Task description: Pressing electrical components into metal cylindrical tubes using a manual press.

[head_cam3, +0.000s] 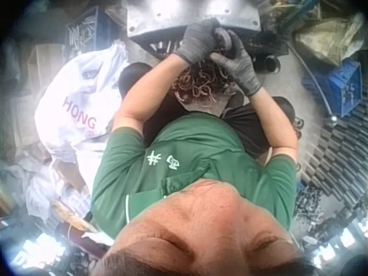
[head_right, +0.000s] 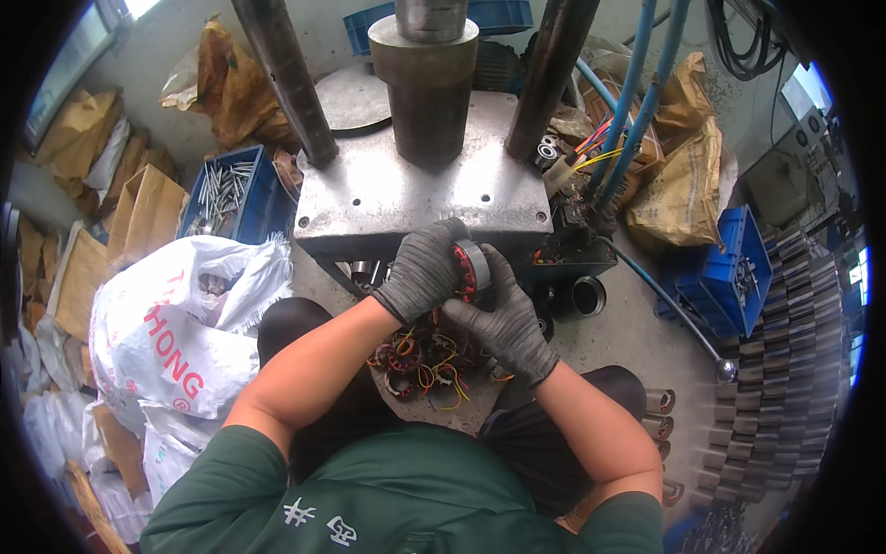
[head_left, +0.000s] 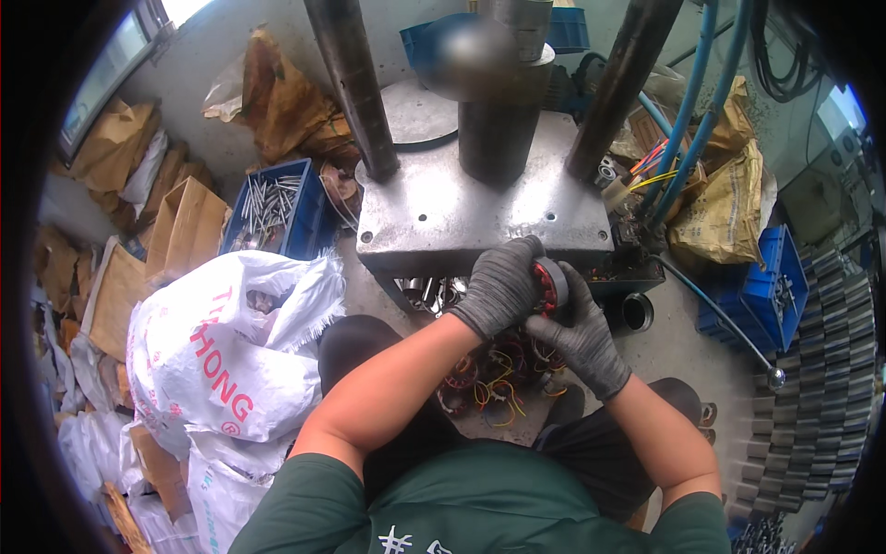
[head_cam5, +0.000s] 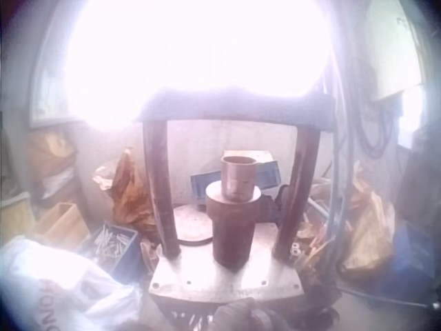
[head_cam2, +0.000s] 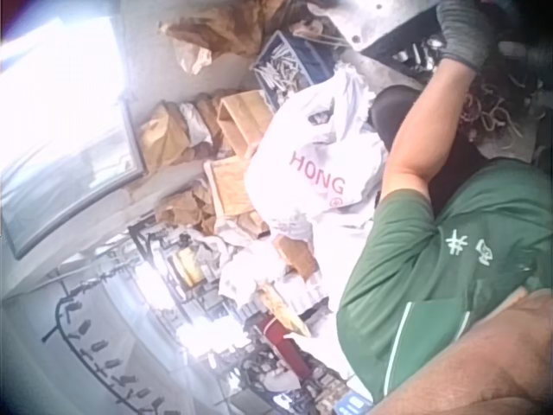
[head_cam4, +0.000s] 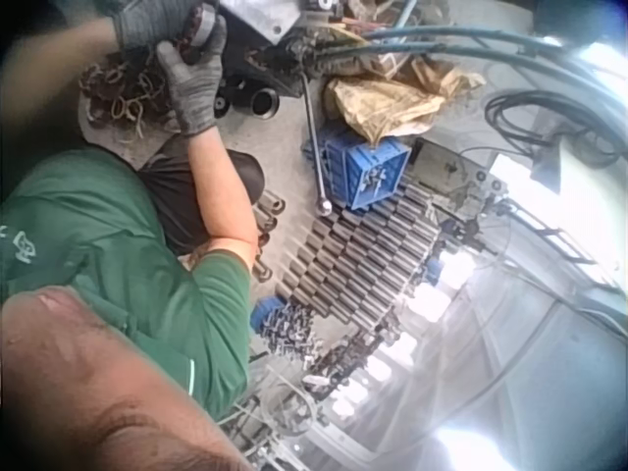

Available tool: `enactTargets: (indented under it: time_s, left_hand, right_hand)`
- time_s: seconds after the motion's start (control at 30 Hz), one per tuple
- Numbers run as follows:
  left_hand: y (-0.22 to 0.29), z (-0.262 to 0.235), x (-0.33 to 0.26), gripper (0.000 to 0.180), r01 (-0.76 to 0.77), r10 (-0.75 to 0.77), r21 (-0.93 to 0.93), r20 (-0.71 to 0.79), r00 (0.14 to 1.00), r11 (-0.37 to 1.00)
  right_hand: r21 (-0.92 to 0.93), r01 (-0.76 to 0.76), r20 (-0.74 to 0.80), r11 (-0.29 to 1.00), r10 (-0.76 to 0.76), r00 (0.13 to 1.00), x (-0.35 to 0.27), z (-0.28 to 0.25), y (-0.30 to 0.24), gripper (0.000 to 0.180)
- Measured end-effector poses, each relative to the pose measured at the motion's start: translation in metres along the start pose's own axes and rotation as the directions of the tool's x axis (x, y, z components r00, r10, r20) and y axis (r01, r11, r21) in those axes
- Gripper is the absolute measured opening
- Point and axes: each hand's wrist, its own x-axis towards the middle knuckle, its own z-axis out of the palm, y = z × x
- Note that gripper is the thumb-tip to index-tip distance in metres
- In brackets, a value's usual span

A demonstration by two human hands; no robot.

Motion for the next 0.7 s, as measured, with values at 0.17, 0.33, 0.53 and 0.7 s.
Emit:
enactTargets:
  time_s: [0.17,0.33,0.53,0.7]
  left_hand:
    - [-0.021,0.027,0.004,0.074,-0.021,0.024,-0.370,0.002,1.000,0.929]
    - [0.000,0.008,-0.016,0.084,-0.033,0.021,-0.787,-0.026,0.999,0.616]
    - [0.009,0.017,-0.028,0.108,-0.313,0.295,-0.488,-0.116,0.948,0.814]
    - [0.014,0.039,-0.026,0.107,-0.145,0.087,-0.752,-0.117,0.989,0.643]
  right_hand:
    - [0.361,-0.030,-0.068,0.932,0.059,0.996,0.005,-0.003,0.008,0.074]
    - [0.631,-0.022,-0.094,0.775,0.105,0.990,0.009,-0.021,-0.012,0.059]
    - [0.833,-0.041,-0.049,0.552,0.148,0.988,0.014,-0.028,-0.018,0.054]
    - [0.785,-0.044,-0.062,0.618,0.149,0.987,0.016,-0.021,-0.010,0.056]
